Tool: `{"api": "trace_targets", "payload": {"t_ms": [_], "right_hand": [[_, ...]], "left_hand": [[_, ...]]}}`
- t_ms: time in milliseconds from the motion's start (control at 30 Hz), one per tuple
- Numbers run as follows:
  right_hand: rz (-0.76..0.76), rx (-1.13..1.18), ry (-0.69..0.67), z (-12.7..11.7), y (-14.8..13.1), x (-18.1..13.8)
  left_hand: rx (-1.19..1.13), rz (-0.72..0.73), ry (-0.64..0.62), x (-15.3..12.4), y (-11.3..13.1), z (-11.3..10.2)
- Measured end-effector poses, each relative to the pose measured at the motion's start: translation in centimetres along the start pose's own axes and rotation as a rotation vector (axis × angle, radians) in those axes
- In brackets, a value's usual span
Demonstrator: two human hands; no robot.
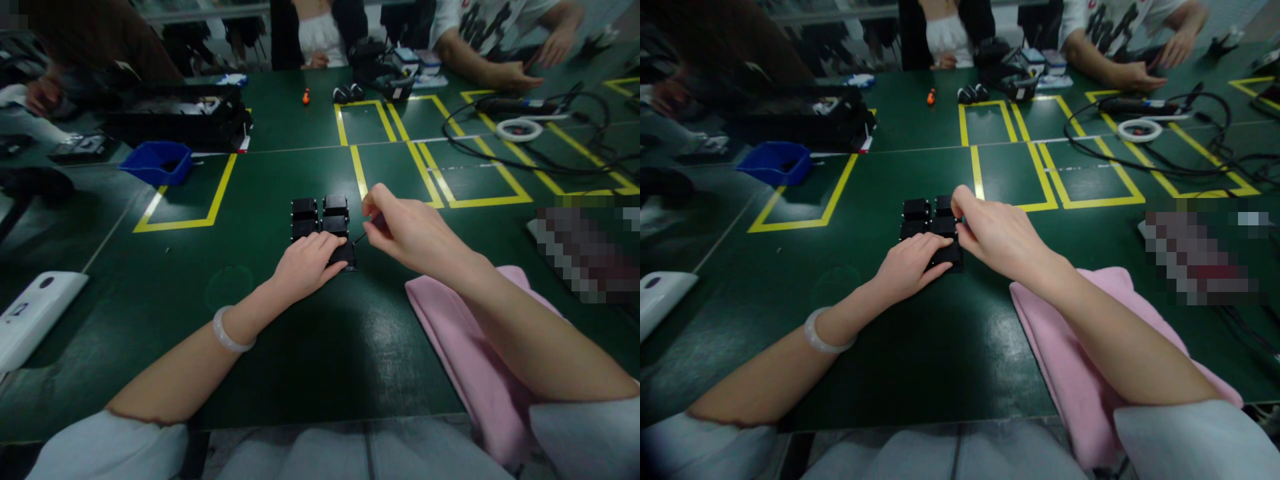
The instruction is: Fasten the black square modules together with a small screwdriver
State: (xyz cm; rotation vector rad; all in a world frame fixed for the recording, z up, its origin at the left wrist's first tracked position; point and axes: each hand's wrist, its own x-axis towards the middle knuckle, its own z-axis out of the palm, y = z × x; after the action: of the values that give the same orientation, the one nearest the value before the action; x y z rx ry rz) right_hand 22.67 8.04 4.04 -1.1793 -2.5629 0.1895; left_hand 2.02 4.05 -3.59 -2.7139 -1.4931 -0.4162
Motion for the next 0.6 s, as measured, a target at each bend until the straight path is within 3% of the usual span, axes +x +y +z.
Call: {"api": "trace_targets", "payload": {"t_ms": [600], "right_hand": [[0.002,-0.025,-0.002,0.01,-0.04,0.01]], "left_hand": [[-0.016,-0.002,-0.013,0.03,0.04,-0.17]]}}
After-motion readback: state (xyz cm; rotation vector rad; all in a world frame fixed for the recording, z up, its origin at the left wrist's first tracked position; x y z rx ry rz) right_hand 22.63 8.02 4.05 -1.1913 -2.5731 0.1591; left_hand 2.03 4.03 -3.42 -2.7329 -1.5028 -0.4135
